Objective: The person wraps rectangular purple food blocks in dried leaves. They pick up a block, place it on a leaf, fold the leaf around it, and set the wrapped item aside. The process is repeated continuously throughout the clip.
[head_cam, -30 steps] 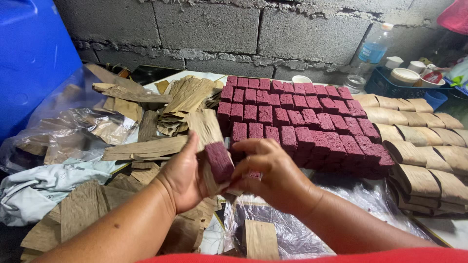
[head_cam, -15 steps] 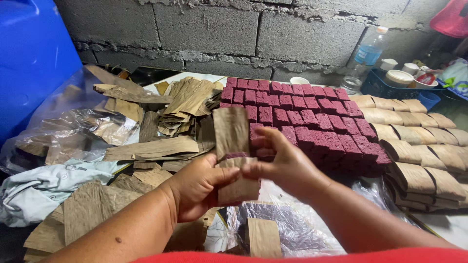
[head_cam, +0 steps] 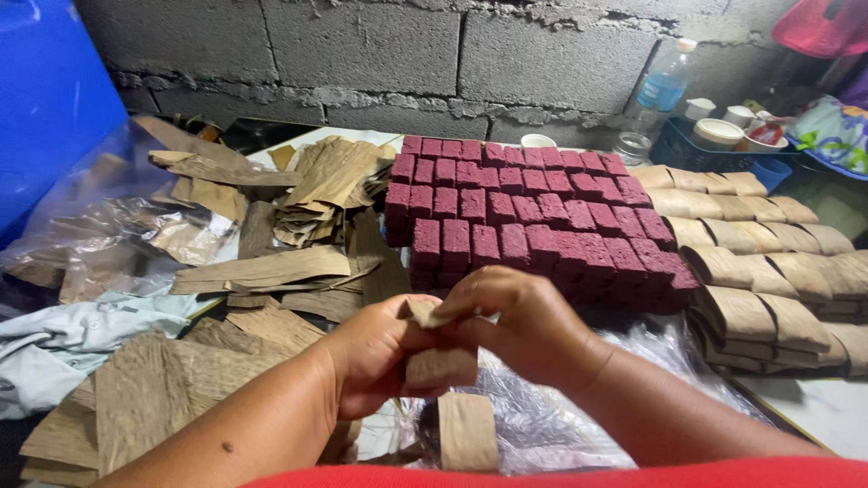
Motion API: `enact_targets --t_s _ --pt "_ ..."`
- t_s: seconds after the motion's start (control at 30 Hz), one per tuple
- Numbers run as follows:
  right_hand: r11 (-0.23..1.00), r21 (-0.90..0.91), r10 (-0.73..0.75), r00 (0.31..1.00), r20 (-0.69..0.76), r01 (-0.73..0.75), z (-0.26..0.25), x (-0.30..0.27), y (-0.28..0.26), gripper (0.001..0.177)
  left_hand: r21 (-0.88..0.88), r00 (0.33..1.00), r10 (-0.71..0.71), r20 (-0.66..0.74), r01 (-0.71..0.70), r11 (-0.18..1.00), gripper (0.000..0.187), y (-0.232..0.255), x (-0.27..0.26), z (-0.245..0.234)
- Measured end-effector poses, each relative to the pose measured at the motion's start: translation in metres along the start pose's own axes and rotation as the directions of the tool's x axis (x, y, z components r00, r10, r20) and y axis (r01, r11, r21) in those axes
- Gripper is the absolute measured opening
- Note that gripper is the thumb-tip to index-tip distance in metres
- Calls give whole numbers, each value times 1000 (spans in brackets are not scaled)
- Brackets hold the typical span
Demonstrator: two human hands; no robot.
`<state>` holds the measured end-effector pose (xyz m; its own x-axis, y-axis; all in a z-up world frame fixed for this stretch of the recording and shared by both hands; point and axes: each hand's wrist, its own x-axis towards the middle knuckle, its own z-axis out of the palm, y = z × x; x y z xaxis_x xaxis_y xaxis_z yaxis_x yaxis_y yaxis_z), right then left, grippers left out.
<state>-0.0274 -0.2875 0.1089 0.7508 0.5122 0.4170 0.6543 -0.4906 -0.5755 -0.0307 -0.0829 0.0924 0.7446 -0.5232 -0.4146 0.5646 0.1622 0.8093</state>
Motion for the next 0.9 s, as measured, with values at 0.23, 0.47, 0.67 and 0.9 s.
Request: enact_targets --t_s 0.23,0.47,0.67,0.9 --pt "991 -81 -106 994 33 108 -13 -30 4 21 -148 1000 -26 0 26 989 21 -17 19 6" --pt "983 -125 -117 983 140 135 -25 -47 7 52 -281 991 -73 110 101 954 37 -32 38 13" --pt "964 -152 237 963 131 -217 -35 -59 38 43 149 984 -62 -168 88 985 55 -37 43 34" --pt "764 272 488 799 350 -585 -56 -63 84 36 986 962 240 -126 95 136 102 -50 14 55"
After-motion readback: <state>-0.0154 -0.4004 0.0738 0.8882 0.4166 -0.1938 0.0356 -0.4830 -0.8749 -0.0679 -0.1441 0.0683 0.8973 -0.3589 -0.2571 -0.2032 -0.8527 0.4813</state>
